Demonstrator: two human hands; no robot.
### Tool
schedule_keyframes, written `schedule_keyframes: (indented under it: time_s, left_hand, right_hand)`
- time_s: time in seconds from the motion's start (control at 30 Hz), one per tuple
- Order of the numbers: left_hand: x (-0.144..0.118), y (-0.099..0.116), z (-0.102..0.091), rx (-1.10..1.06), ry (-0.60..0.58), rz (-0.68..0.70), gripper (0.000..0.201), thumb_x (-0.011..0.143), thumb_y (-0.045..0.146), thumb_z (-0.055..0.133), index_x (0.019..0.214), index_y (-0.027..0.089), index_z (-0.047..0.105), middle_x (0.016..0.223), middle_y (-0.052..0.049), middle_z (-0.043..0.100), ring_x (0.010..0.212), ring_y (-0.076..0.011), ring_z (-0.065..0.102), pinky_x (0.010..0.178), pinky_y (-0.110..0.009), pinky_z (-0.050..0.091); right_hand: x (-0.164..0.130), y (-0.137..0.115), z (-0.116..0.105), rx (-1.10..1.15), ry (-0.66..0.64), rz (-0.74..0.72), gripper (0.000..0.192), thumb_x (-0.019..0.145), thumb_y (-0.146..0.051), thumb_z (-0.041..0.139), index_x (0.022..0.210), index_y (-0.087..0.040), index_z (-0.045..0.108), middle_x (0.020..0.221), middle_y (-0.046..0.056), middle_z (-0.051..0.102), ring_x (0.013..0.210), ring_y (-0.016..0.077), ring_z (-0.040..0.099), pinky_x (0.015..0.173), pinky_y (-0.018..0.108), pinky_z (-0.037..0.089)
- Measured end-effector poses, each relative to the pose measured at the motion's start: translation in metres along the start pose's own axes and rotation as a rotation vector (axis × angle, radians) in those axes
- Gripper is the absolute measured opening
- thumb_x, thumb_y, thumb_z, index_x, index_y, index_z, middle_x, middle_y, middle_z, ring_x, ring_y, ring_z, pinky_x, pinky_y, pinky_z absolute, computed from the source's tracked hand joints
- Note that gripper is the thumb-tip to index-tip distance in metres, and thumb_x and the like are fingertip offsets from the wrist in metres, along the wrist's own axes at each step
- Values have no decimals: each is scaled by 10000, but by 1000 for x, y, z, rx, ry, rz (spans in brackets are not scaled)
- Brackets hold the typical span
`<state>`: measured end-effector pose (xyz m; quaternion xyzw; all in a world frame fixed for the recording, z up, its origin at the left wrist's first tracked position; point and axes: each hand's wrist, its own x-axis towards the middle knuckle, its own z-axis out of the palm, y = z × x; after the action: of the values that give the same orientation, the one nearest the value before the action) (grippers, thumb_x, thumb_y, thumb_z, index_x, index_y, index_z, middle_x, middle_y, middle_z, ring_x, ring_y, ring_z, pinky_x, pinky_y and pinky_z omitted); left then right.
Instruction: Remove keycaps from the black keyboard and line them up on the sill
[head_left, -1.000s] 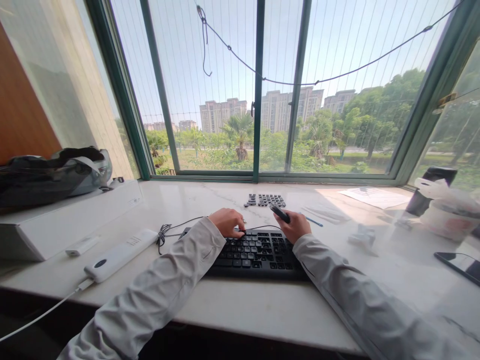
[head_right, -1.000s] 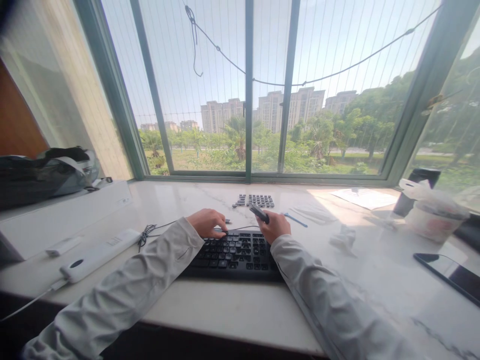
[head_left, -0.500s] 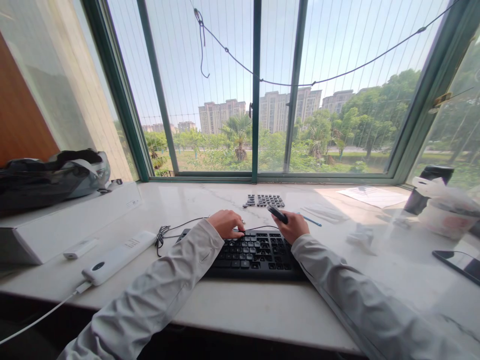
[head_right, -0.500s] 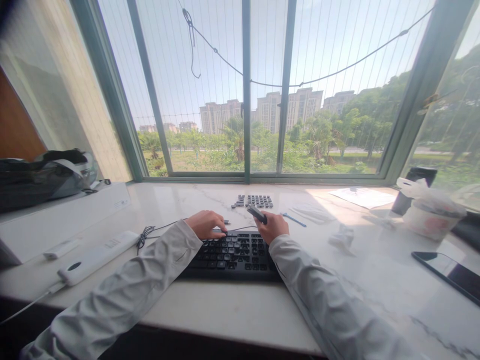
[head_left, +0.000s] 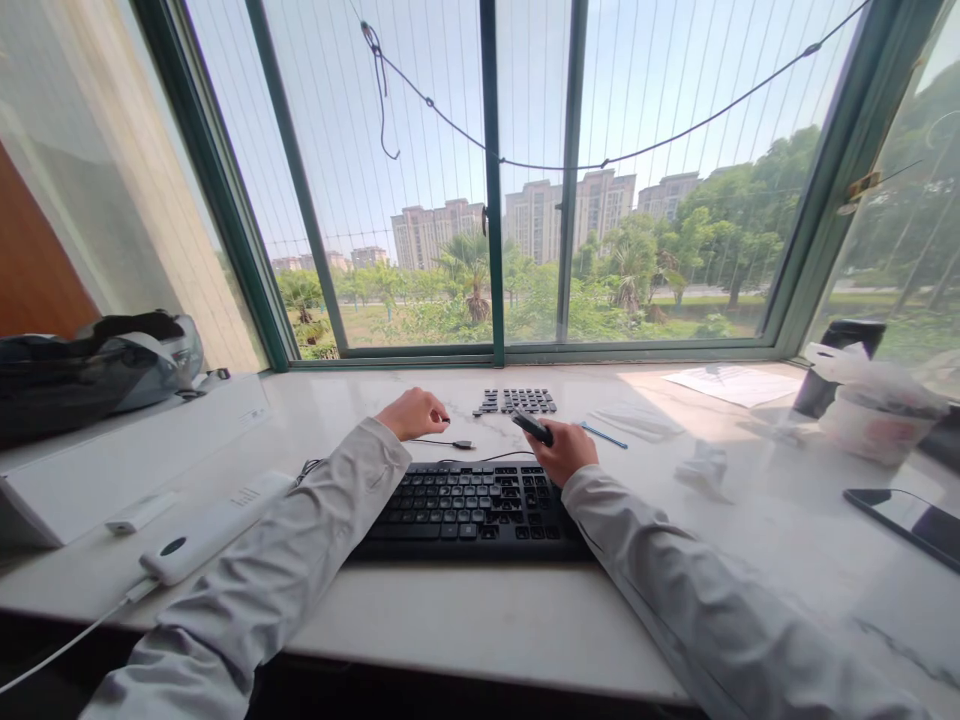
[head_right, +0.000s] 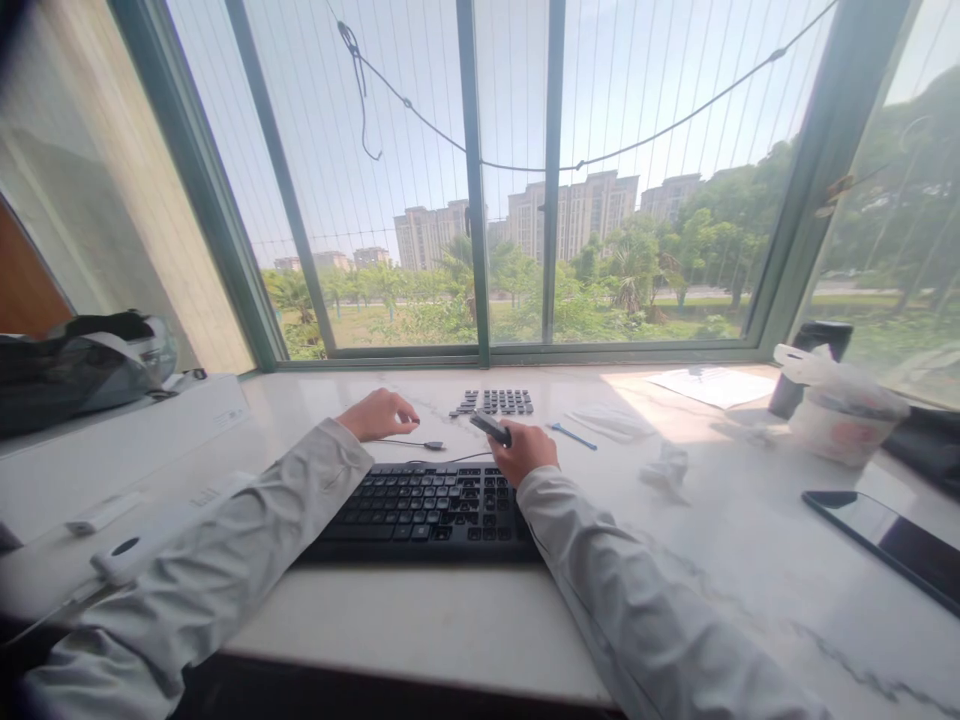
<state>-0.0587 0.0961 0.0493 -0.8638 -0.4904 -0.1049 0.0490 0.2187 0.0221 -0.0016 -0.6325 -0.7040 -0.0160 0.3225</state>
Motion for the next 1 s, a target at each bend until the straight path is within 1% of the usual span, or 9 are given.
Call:
schedule_keyframes:
  time_s: [0.13,0.27,0.4,0.53,0.63,0.7,0.77,1.0]
  left_hand:
    - [43,-26,3,63,-31,-68,258,763,396,622,891,230,773,871,-14,752,839,-169,672,797,-208,471]
    - [88,-45,19,103,-71,-158,265,786,410,614,950,260,757,972,-19,738,921,-177,652,813,-207,464]
    - [123,-53,42,135,-96,-253,275,800,415,623,997,264,741,1059,-48,712,960,-208,641,843,-251,465]
    - [151,-55,62,147,-105,-284,246,844,397,599,1013,271,726,1114,-50,685,1031,-235,618,887,-304,458]
    - [167,-56,73,157,-128,-286,271,897,372,560,1087,211,666,1150,-70,643,1057,-227,595,918,-382,466]
    - [174,-58,79,166,-146,-286,307,919,355,539,1151,165,602,1179,-93,600,1046,-215,586,906,-422,486]
    - [179,-61,83,172,-162,-283,316,925,337,534,1180,155,570,1195,-102,576,1033,-208,583,883,-419,505]
    - [180,-68,93,180,-192,-280,297,925,320,537,1180,174,573,1205,-97,570,1034,-205,582,872,-396,513]
  right_hand:
    - [-2,-2,0,-109,-29,-41,237,837,-425,506,862,-274,687,759,21,700,708,186,612,585,269,308]
    - [-4,-5,-1,-191,-58,-86,250,850,-435,486,880,-266,668,783,32,705,728,197,623,607,279,310]
    - [-5,-9,-5,-229,-103,-93,242,857,-427,477,868,-259,652,791,37,709,738,210,637,611,289,311]
    - [-7,-11,-6,-237,-142,-113,216,856,-395,482,860,-247,638,827,39,720,747,210,640,619,293,316]
    - [-7,-10,-5,-239,-159,-139,207,850,-392,479,861,-251,631,813,35,718,740,214,642,617,295,320]
    - [-7,-10,-4,-242,-168,-147,207,847,-390,475,865,-254,631,807,36,715,742,217,646,615,298,326]
    - [-8,-10,-4,-239,-179,-148,209,846,-385,472,869,-255,634,806,39,714,748,217,647,624,300,335]
    - [-9,-12,-5,-217,-195,-140,229,859,-383,455,890,-263,647,829,45,717,765,223,651,658,314,368]
